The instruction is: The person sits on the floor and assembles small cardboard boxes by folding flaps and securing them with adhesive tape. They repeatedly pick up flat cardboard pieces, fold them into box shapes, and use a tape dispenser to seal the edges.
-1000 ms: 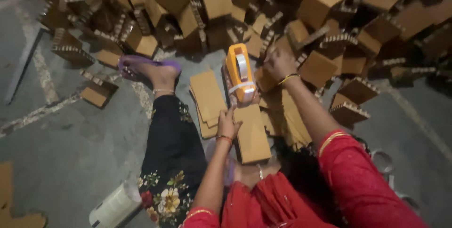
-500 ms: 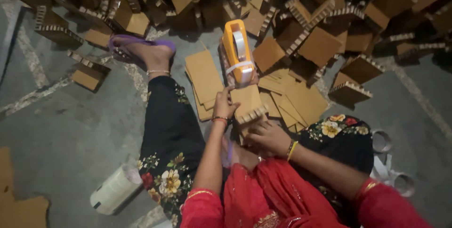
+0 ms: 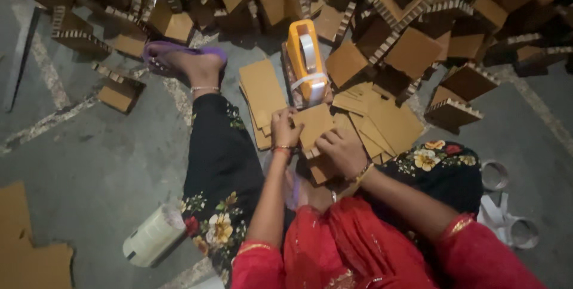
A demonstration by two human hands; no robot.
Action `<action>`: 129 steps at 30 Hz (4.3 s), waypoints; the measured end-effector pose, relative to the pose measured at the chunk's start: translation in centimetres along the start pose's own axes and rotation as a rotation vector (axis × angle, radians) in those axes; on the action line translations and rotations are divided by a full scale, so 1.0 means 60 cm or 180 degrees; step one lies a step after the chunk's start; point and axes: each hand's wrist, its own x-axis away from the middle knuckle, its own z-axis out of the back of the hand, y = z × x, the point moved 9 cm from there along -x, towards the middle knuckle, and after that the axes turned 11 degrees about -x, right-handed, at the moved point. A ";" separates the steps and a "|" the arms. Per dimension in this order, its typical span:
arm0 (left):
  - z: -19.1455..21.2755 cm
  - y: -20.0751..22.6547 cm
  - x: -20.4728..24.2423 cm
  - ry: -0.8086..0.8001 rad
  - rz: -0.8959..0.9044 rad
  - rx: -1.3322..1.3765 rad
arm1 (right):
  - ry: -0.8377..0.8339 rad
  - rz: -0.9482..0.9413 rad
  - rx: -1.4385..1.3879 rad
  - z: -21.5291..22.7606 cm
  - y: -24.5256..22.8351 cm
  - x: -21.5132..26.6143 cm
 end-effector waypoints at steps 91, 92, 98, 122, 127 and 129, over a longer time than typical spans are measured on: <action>0.097 0.145 -0.021 -0.0852 0.0092 0.0599 | 0.0585 -0.0680 -0.3489 -0.039 0.203 -0.112; 0.091 0.144 -0.026 -0.0892 0.0190 0.0596 | 0.0614 -0.1231 -0.3403 -0.056 0.198 -0.066; 0.089 0.149 -0.024 -0.0653 -0.0014 0.0469 | -0.0169 -0.2598 -0.2031 -0.135 0.258 -0.010; 0.163 0.259 0.098 0.0524 -0.2203 -0.0191 | -0.0099 -0.1943 -0.3846 -0.081 0.270 0.003; 0.131 0.109 0.073 0.0863 0.0571 -0.0316 | 0.0851 -0.0875 -0.3811 -0.024 0.165 0.026; 0.106 0.105 0.061 0.0178 0.0567 -0.0698 | 0.1632 -0.0587 -0.2613 0.021 0.129 0.025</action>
